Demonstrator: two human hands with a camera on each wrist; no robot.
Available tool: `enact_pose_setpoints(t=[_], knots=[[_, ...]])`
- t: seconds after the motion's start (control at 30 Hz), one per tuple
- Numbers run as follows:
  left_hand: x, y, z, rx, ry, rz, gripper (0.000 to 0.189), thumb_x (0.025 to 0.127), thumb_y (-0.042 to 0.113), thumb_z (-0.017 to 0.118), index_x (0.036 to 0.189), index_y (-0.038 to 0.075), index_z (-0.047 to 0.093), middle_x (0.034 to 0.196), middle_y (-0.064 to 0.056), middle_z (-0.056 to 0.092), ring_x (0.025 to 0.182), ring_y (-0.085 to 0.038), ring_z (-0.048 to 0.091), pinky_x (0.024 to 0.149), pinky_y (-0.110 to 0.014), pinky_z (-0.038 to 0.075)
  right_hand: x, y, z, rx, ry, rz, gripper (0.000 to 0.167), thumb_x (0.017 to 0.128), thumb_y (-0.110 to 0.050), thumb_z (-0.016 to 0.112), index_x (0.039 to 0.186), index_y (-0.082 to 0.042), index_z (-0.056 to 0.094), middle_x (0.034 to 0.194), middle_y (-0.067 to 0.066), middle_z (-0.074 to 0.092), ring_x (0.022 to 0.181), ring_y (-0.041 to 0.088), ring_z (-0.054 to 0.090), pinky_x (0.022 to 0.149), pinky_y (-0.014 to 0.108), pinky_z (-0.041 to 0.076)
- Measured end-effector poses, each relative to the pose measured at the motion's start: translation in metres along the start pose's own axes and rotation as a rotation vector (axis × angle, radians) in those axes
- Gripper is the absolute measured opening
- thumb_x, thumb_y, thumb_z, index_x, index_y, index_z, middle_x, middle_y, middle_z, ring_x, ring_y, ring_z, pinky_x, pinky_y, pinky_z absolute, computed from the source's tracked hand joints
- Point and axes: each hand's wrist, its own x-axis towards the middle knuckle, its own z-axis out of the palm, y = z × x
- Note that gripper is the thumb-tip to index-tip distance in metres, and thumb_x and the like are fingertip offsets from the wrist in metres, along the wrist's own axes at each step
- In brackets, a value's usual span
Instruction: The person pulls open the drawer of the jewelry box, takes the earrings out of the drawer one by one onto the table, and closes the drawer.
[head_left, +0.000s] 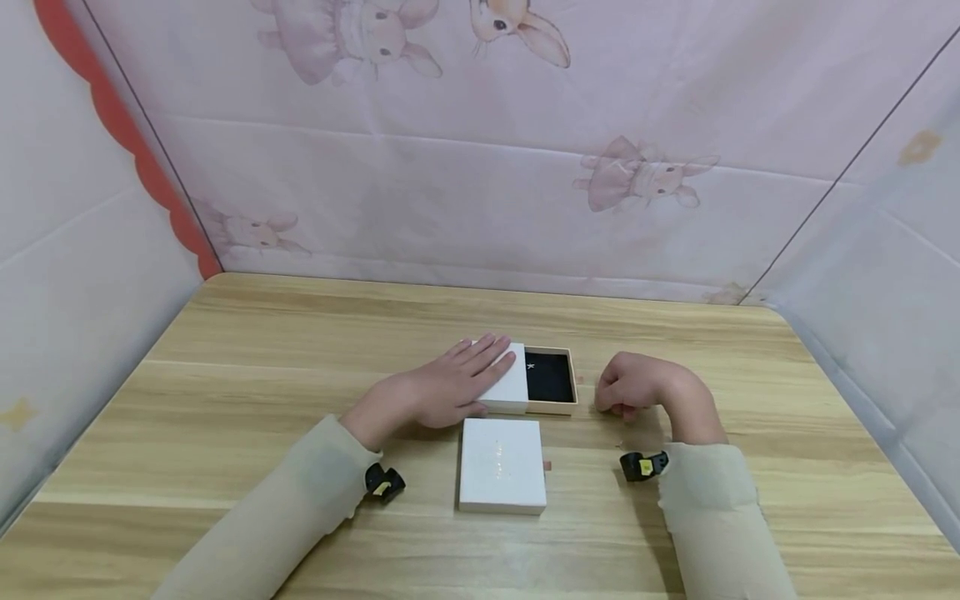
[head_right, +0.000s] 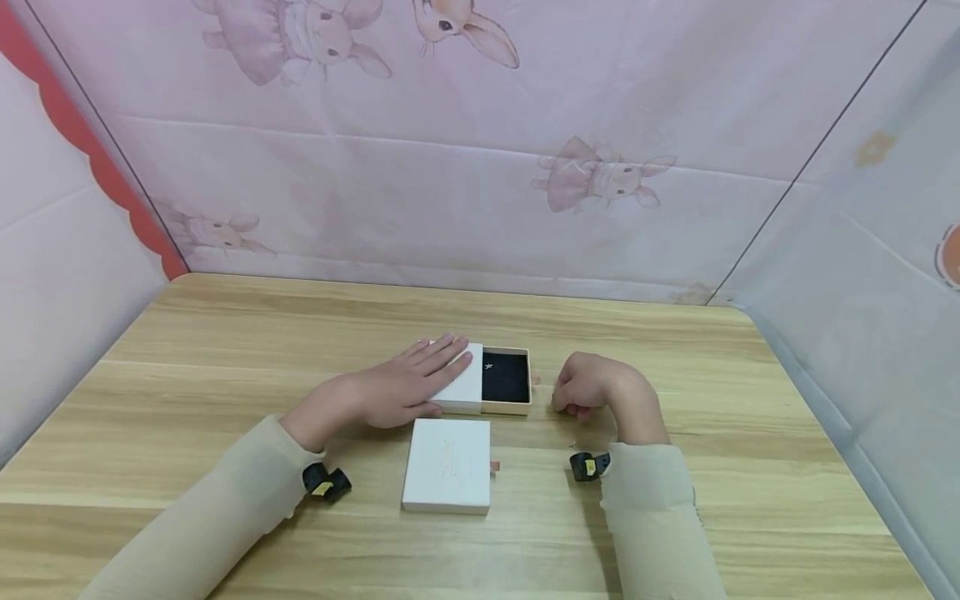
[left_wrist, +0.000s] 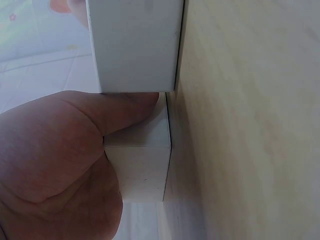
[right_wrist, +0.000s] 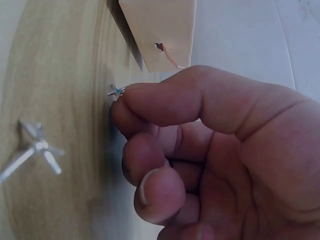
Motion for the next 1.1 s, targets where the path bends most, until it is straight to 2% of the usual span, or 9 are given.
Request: enact_pose_setpoints(t=[0.47, 0.73, 0.97, 1.1], knots=[[0.0, -0.0002, -0.0008, 0.005, 0.0, 0.004, 0.075, 0.106, 0.034, 0.044, 0.16, 0.007, -0.001, 0.167, -0.017, -0.009, 0.154, -0.034, -0.007, 0.125, -0.049, 0.003, -0.0034, -0.0006, -0.0022, -0.021, 0.023, 0.013, 0.017, 0.089, -0.014, 0.066, 0.074, -0.007, 0.069, 0.065, 0.0, 0.055, 0.058, 0.015, 0.054, 0.057, 0.027, 0.041], [-0.0001, 0.0004, -0.0012, -0.008, -0.012, -0.009, 0.075, 0.107, 0.034, 0.044, 0.16, 0.008, -0.002, 0.167, -0.016, -0.009, 0.154, -0.033, -0.008, 0.125, -0.049, 0.003, -0.006, -0.0009, -0.005, -0.039, 0.092, -0.017, 0.012, 0.088, -0.014, 0.067, 0.079, -0.008, 0.072, 0.061, 0.0, 0.055, 0.057, 0.015, 0.051, 0.057, 0.028, 0.041], [-0.0002, 0.0004, -0.0007, -0.007, -0.011, -0.005, 0.075, 0.107, 0.034, 0.044, 0.16, 0.008, -0.002, 0.167, -0.016, -0.009, 0.154, -0.033, -0.007, 0.125, -0.049, 0.003, -0.0076, -0.0047, -0.0061, -0.058, 0.176, -0.074, 0.025, 0.089, -0.012, 0.06, 0.064, -0.01, 0.059, 0.055, -0.002, 0.048, 0.052, 0.014, 0.039, 0.055, 0.029, 0.036], [-0.0004, 0.0008, -0.0012, -0.007, -0.008, -0.003, 0.075, 0.107, 0.034, 0.043, 0.16, 0.008, -0.002, 0.167, -0.016, -0.009, 0.154, -0.034, -0.006, 0.125, -0.049, 0.004, -0.0087, -0.0088, -0.0076, -0.056, 0.232, -0.121, 0.022, 0.095, -0.019, 0.06, 0.077, -0.008, 0.067, 0.06, 0.001, 0.056, 0.056, 0.015, 0.048, 0.057, 0.03, 0.04]])
